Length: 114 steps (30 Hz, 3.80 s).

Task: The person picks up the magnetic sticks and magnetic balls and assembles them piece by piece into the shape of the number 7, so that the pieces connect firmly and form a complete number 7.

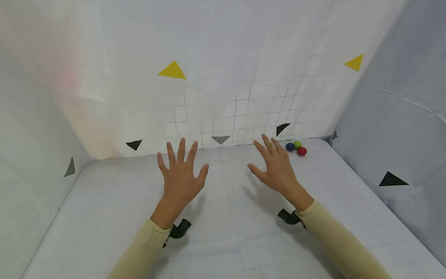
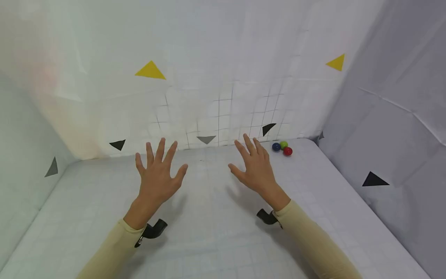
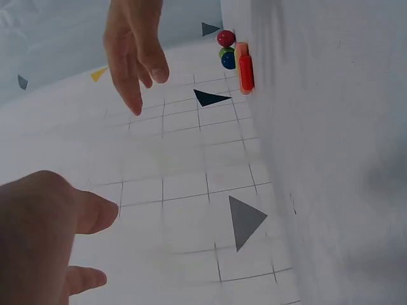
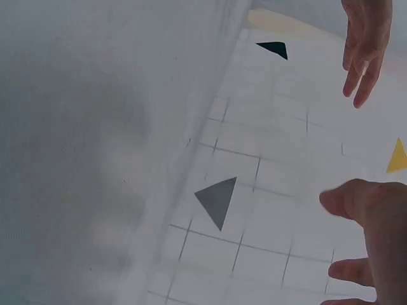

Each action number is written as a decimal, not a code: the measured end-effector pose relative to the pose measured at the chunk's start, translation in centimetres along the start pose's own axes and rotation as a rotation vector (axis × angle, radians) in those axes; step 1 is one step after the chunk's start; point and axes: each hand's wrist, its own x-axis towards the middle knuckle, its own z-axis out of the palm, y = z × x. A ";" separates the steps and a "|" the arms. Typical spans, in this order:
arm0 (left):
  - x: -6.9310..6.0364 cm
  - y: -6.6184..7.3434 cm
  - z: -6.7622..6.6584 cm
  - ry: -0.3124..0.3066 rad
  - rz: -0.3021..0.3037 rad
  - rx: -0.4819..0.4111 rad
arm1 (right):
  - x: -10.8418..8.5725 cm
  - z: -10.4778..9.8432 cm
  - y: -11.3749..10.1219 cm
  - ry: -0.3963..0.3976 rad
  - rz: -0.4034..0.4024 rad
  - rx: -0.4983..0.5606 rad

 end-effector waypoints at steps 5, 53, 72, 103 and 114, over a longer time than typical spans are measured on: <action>1.1 1.3 0.4 -0.017 0.034 -0.098 | 0.7 -0.7 1.2 0.010 0.029 0.180; 5.8 12.2 11.3 -0.457 0.174 -0.297 | 4.1 2.4 19.2 -0.343 0.439 -0.052; 5.7 12.6 10.6 -0.468 0.161 -0.313 | 2.8 1.4 16.3 -0.171 0.363 0.196; 3.0 10.0 6.8 -0.325 0.186 -0.356 | 0.4 -1.0 5.2 0.034 0.068 0.346; 0.9 8.3 5.2 -0.240 0.175 -0.487 | -0.1 -0.4 1.9 0.033 -0.034 0.392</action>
